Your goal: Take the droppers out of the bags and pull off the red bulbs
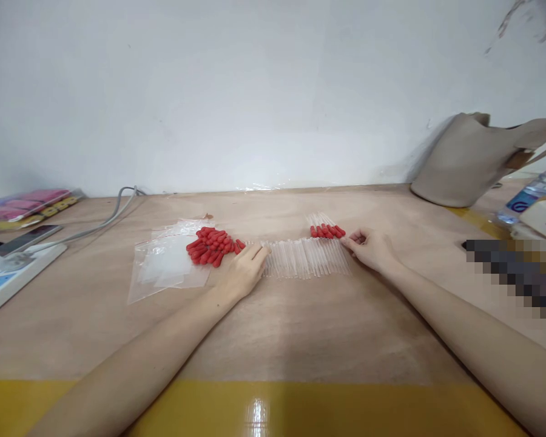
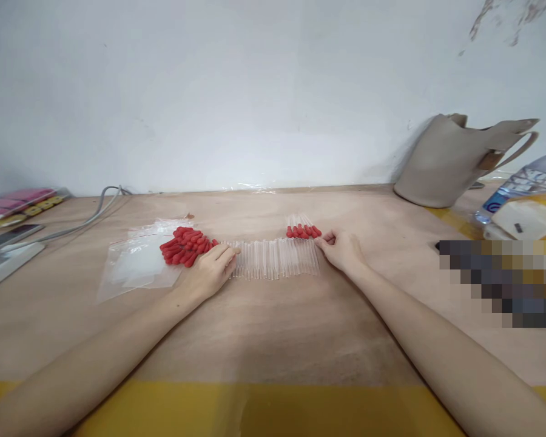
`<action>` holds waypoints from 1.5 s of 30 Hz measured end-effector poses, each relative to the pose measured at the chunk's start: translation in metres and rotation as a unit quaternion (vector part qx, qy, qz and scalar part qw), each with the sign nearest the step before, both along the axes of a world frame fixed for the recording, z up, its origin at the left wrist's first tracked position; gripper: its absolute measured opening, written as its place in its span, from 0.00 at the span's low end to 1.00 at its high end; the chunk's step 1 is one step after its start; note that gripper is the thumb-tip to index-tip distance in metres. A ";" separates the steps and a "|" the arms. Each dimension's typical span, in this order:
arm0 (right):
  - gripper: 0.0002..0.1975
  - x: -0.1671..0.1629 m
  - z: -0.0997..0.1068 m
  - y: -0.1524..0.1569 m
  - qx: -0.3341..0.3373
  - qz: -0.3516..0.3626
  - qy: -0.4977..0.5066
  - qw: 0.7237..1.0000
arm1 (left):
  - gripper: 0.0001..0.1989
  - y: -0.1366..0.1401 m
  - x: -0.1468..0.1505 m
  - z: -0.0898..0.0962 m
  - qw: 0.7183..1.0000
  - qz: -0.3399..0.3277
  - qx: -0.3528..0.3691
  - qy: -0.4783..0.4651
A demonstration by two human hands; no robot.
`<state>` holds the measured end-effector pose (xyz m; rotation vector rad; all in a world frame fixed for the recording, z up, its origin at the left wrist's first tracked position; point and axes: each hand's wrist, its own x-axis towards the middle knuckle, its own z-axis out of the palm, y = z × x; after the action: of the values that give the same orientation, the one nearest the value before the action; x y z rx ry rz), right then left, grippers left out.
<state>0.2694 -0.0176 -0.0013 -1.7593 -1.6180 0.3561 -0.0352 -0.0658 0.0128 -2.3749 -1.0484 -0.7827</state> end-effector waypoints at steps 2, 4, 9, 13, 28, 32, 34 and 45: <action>0.13 0.000 0.000 0.000 -0.007 0.003 0.002 1.000 | 0.07 -0.003 0.001 0.003 1.000 -0.010 -0.012 0.008; 0.14 0.000 0.000 0.000 -0.006 -0.003 -0.005 1.000 | 0.07 -0.005 0.000 0.005 0.999 -0.021 -0.035 0.006; 0.14 -0.005 0.006 -0.002 0.051 -0.002 -0.038 0.998 | 0.09 -0.012 -0.005 0.010 0.993 -0.027 -0.114 -0.002; 0.15 -0.018 0.012 -0.005 0.106 0.033 -0.081 0.991 | 0.16 -0.014 -0.009 0.011 0.987 -0.029 -0.157 -0.013; 0.16 -0.038 0.012 0.011 0.091 0.030 -0.089 0.991 | 0.24 -0.004 -0.026 0.008 0.971 -0.077 -0.225 0.033; 0.14 -0.040 0.012 0.009 0.109 0.009 -0.056 0.992 | 0.21 -0.004 -0.025 0.008 0.971 -0.070 -0.228 0.032; 0.15 -0.041 0.013 0.008 0.123 -0.008 -0.025 0.992 | 0.20 -0.004 -0.026 0.008 0.970 -0.073 -0.230 0.031; 0.15 -0.040 0.026 -0.011 0.245 0.007 0.049 0.968 | 0.17 0.000 -0.036 0.010 0.967 -0.107 -0.229 0.042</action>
<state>0.2299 -0.0283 0.0246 -1.3342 -1.4909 0.0392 -0.0708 -0.0660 0.0228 -2.9232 -1.0367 -0.5450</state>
